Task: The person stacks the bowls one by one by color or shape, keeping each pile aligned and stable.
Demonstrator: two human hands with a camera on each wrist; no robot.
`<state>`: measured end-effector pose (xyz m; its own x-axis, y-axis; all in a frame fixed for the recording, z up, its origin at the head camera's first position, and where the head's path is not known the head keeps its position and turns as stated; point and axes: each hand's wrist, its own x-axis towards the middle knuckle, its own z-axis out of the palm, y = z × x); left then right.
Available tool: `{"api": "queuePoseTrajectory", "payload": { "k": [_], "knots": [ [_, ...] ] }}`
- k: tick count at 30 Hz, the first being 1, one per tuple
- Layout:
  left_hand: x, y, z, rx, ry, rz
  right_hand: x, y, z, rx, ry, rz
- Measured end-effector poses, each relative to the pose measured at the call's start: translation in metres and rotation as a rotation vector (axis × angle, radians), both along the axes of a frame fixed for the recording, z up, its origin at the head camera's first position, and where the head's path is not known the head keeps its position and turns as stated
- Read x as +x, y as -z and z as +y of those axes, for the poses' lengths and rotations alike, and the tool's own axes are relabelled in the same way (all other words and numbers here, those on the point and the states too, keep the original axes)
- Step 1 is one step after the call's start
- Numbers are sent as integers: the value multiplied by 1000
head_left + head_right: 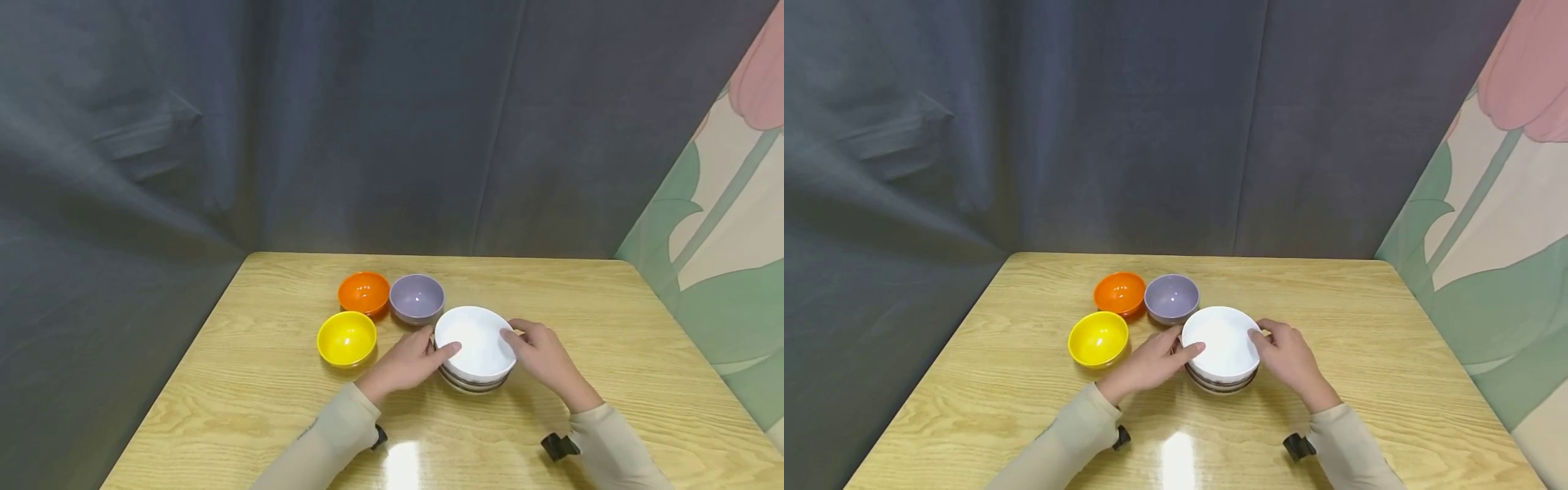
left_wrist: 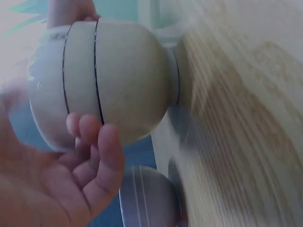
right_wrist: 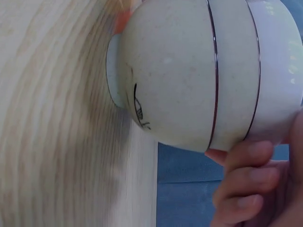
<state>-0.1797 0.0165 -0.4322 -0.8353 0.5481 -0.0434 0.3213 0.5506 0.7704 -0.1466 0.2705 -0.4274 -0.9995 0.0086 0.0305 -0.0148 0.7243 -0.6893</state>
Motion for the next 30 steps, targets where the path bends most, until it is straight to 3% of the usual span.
{"api": "queuePoseTrajectory", "payload": {
  "k": [3,5,12,30],
  "knots": [
    [0,3,-3,-3,65,14,0,0,0,20,-19,-16],
    [1,4,-2,-28,76,44,-1,1,0,17,-25,-22],
    [3,7,1,-58,17,87,0,3,-1,16,-21,12],
    [2,7,1,-85,27,127,-2,1,0,30,-42,16]
  ]
}}
